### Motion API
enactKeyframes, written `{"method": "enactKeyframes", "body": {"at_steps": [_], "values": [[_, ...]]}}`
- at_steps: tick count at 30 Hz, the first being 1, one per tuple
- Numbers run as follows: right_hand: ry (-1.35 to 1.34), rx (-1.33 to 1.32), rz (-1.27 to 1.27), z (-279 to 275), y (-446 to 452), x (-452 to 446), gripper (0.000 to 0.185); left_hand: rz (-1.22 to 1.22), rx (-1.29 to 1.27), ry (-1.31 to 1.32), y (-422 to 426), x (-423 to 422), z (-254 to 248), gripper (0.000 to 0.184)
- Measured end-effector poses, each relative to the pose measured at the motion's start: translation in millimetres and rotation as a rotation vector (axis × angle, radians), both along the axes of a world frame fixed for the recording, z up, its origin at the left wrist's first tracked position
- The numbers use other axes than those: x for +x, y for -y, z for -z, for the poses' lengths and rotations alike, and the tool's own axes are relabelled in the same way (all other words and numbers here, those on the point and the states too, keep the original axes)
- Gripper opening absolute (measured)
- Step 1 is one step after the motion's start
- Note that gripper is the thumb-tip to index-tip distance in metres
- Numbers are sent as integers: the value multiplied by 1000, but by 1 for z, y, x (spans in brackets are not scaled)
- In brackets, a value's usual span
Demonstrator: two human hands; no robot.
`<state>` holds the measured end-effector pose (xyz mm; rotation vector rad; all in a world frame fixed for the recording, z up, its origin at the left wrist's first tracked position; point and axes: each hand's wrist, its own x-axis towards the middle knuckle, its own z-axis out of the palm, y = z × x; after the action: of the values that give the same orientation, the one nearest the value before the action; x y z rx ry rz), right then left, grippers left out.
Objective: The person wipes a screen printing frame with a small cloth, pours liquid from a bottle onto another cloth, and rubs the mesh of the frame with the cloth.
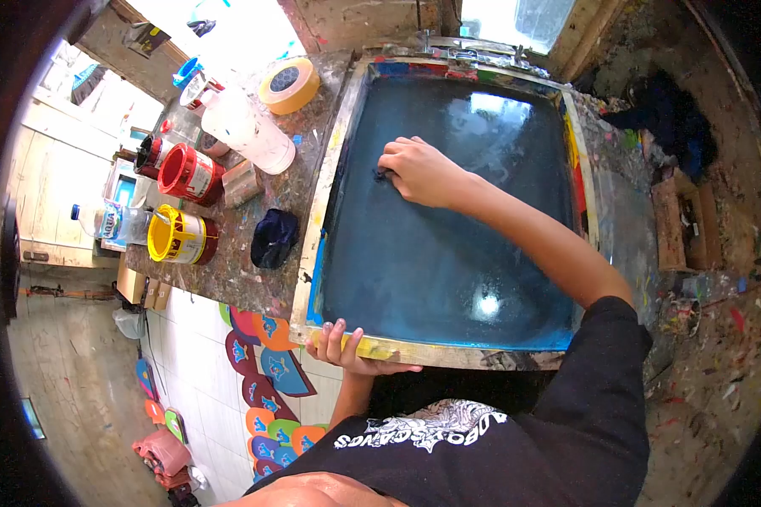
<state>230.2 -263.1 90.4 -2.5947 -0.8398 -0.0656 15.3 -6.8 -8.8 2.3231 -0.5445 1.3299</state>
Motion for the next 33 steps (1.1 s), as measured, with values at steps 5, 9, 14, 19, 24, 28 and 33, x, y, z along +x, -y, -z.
{"method": "enactKeyframes", "body": {"at_steps": [5,9,14,19,24,28,33], "values": [[44,-147,-116,-6,-6,5,18,3,-4,-6,-1,-1,-1,99],[40,-233,-172,-17,-9,11,19,2,-9,-7,-2,-1,-2,99],[-7,-149,-251,-18,-8,18,15,-2,-14,1,-2,-1,-2,98],[21,-89,-256,-13,-8,19,14,14,-24,17,2,2,-8,98],[42,-86,-240,-11,-12,20,15,57,-63,78,21,9,-25,97],[-152,-79,-203,-21,-12,21,18,29,-32,86,18,8,-23,98],[-123,-17,-191,-21,-10,22,20,34,-39,99,19,10,-25,96]]}}
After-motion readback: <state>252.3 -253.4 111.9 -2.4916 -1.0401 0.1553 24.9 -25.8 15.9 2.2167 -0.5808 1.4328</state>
